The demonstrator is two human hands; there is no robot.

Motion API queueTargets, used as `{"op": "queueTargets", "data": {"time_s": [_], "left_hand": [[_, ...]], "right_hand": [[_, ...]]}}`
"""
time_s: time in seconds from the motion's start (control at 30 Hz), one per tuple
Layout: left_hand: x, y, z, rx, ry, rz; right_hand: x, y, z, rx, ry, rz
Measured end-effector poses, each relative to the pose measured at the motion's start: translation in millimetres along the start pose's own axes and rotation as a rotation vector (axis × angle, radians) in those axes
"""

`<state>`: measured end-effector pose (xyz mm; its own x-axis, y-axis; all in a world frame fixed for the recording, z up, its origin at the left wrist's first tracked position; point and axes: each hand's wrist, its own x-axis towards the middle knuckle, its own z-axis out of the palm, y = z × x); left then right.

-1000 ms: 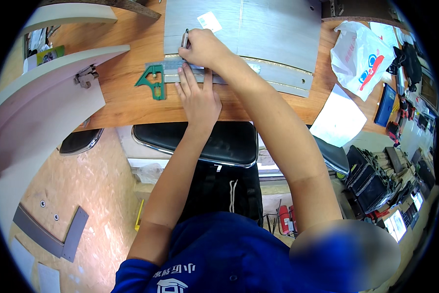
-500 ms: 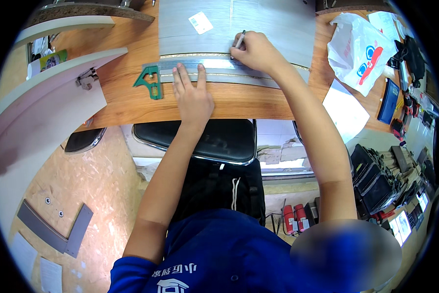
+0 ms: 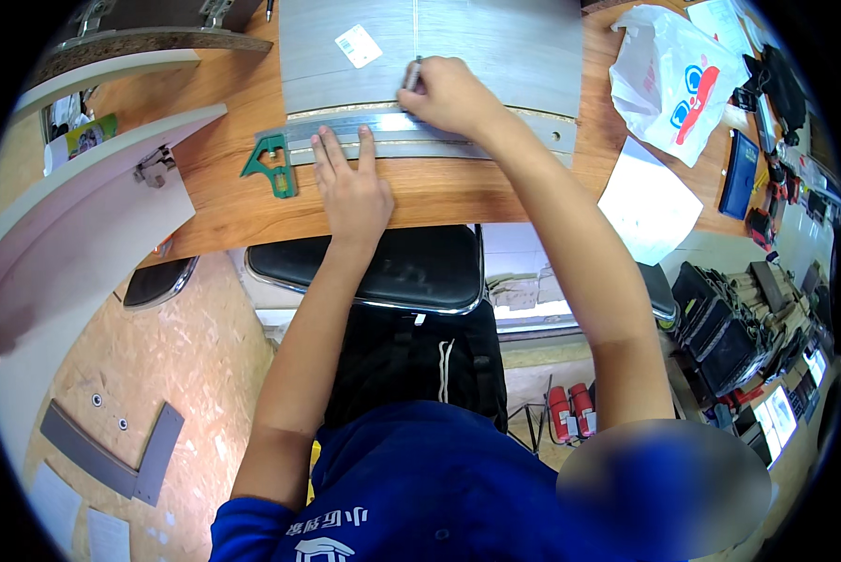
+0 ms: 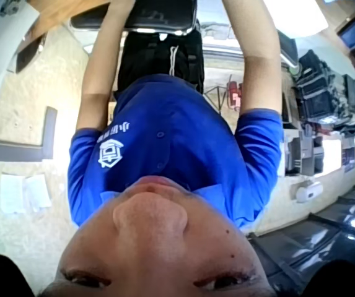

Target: The person uses a combination square and a marker to draw precise lines on the back of a cabinet door. They repeatedly measure and mark the surface, adjusting the square to ensure alignment. The task involves careful placement of the tool and drawing straight lines for assembly or installation purposes.

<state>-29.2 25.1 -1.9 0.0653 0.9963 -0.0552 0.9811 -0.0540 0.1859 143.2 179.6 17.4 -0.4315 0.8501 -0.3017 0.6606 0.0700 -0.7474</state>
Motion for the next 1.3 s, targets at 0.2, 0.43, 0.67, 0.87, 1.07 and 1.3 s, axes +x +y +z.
{"op": "queueTargets", "data": {"time_s": [0.2, 0.43, 0.67, 0.87, 1.07, 1.3], "left_hand": [[-0.7, -1.7, 0.8, -0.002, -0.023, 0.005], [0.8, -0.9, -2.7, 0.01, -0.032, 0.0], [0.2, -1.4, -4.4, -0.002, -0.055, -0.009], [1.4, 0.3, -2.9, 0.019, -0.075, -0.022], [1.8, -1.4, -4.2, 0.033, -0.085, -0.021], [5.6, 2.1, -13.1, 0.106, -0.121, -0.009]], "right_hand": [[-2.5, 10.3, 4.1, -0.022, 0.035, 0.024], [-31.3, 47.4, -39.0, -0.122, -0.008, 0.107], [-16.8, 21.5, -12.3, -0.067, 0.049, 0.033], [2.2, -8.1, 20.7, 0.053, 0.052, 0.053], [-9.8, 11.5, 7.5, 0.043, 0.056, 0.092], [-41.8, 39.8, -16.5, 0.212, 0.132, 0.164]]}}
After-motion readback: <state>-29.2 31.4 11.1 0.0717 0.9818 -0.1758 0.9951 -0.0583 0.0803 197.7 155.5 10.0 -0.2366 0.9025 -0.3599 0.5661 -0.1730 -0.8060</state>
